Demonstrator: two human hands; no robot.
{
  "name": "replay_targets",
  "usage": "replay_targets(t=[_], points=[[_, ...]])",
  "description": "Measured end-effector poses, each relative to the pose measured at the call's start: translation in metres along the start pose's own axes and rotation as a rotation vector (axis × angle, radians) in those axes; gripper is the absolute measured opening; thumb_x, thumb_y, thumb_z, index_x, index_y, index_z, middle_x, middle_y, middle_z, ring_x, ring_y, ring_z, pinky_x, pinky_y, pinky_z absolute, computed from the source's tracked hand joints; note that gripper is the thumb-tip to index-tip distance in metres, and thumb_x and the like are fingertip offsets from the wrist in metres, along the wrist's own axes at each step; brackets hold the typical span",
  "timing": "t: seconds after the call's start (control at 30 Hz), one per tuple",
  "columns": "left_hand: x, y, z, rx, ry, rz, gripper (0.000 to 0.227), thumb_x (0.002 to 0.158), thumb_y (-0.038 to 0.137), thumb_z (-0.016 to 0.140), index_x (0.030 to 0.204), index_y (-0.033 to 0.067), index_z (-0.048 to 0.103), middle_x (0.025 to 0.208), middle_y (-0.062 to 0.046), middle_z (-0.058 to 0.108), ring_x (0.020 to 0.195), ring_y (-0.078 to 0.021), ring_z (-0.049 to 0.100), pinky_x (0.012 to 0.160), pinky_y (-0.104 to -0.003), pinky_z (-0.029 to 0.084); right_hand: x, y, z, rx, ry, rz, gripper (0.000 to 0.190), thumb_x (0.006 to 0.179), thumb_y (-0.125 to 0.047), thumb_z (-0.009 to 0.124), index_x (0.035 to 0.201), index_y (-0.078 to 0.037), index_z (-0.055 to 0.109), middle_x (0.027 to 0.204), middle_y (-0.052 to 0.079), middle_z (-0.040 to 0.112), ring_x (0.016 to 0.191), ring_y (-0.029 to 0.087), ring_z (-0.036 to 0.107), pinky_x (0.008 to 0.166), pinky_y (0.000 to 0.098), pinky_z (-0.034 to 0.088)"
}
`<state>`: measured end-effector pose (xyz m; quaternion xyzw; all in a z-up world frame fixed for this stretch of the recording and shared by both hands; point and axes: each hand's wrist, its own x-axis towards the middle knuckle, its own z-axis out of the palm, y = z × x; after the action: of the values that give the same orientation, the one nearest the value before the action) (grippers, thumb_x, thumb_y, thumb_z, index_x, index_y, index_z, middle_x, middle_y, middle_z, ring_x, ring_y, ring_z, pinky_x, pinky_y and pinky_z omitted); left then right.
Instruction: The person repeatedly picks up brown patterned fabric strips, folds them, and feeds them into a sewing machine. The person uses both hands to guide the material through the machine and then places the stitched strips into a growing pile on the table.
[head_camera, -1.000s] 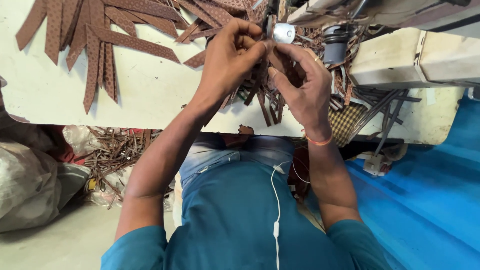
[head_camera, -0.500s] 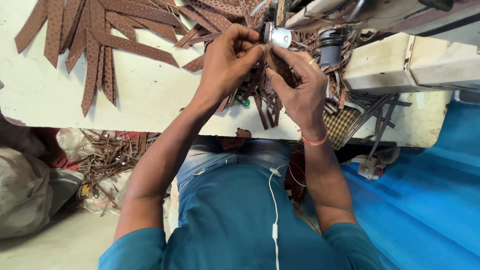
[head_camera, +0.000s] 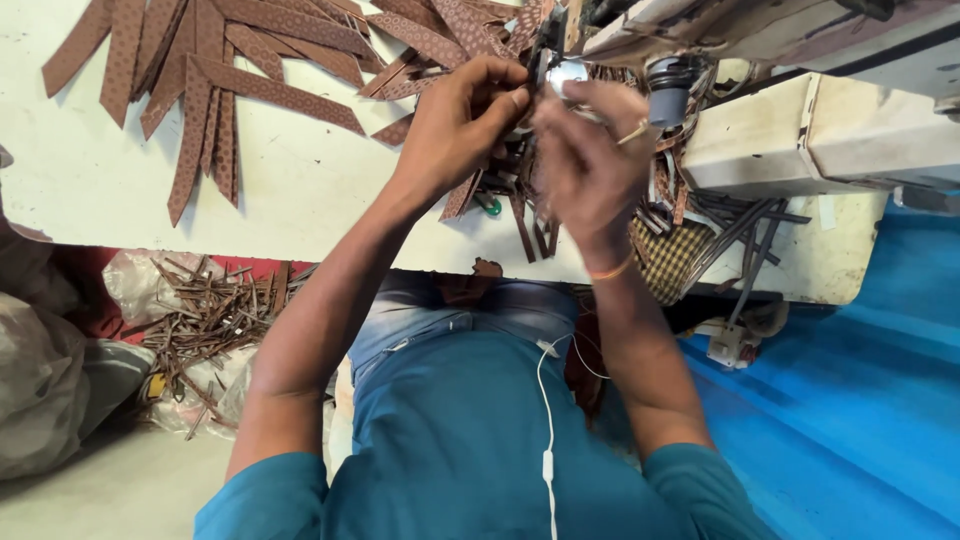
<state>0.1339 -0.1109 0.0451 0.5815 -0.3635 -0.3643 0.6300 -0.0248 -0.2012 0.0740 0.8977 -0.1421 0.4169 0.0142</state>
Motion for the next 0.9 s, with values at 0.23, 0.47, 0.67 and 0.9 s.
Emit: replay_targets(t=[0.23,0.47,0.67,0.9], points=[[-0.001,0.011,0.000,0.044,0.004,-0.109,0.024,0.104,0.024,0.062,0.120,0.0065,0.068,0.088,-0.003,0.075,0.061,-0.0065,0.066,0.050,-0.023,0.051,-0.003,0.004,-0.003,0.477,-0.191,0.484,0.011,0.093,-0.014,0.081,0.103,-0.015,0.077,0.104,0.001,0.077,0.093,0.015,0.075,0.077,0.0290,0.060],[0.005,-0.001,0.004,0.262,0.057,0.129,0.031,0.093,0.022,0.080,0.110,0.0003,0.065,0.092,-0.008,0.076,0.082,-0.0129,0.072,0.075,-0.028,0.057,-0.005,-0.016,-0.020,0.256,-0.145,0.212,0.021,0.096,0.000,0.076,0.115,-0.007,0.073,0.124,0.005,0.067,0.122,0.028,0.060,0.108,0.0403,0.049],[0.007,-0.008,0.002,0.294,0.075,0.259,0.034,0.097,0.019,0.076,0.125,0.0023,0.064,0.111,-0.014,0.076,0.101,-0.0199,0.076,0.089,-0.033,0.060,-0.006,-0.009,-0.018,0.088,-0.239,0.167,0.030,0.100,0.000,0.072,0.129,-0.009,0.071,0.135,0.002,0.067,0.131,0.025,0.059,0.115,0.0426,0.043],[0.010,-0.001,-0.003,0.300,0.045,0.197,0.039,0.097,0.015,0.069,0.134,0.0073,0.062,0.115,-0.014,0.077,0.103,-0.0209,0.077,0.092,-0.034,0.060,0.003,-0.009,-0.021,0.122,-0.272,0.182,0.048,0.095,0.008,0.064,0.139,-0.008,0.067,0.142,0.003,0.064,0.135,0.027,0.057,0.117,0.0433,0.043]])
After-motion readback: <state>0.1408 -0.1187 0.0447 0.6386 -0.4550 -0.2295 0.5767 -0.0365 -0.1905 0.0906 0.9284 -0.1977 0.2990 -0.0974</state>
